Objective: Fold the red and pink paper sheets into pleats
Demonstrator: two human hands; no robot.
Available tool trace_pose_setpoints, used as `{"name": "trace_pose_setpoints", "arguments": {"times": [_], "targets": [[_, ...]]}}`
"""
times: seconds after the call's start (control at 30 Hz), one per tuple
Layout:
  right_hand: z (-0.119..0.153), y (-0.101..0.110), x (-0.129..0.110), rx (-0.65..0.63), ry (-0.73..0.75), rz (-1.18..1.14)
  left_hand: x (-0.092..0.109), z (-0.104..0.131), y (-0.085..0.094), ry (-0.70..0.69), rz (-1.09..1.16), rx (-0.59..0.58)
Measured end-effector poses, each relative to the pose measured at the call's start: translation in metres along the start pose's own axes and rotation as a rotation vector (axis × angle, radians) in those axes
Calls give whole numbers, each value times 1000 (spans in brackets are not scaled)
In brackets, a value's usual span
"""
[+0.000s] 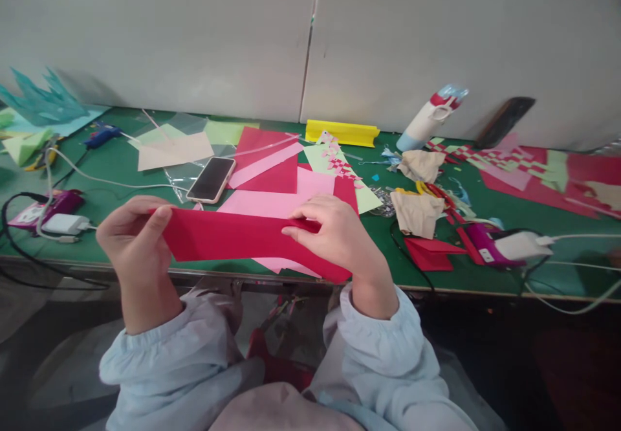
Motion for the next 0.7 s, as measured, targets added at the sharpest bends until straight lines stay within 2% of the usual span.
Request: {"name": "trace_pose_setpoints", "arguments": {"times": [0.37,0.53,0.7], "targets": [[5,18,9,57,60,158,-1,-9,6,-200,-37,-78],[7,20,14,213,117,323,9,-7,4,-328,-148,-157],[10,20,19,379,196,399,11,-8,9,-455,-285,-214]]}}
Point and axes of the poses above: each hand's wrist, its own z-axis away from the middle knuckle, its own y-axis out of the back of the hand, x = y × z, the point moved 1 cm from there along -z, towards the middle knuckle, and after that the axes turned 10 degrees about z, right-handed, at the moved point
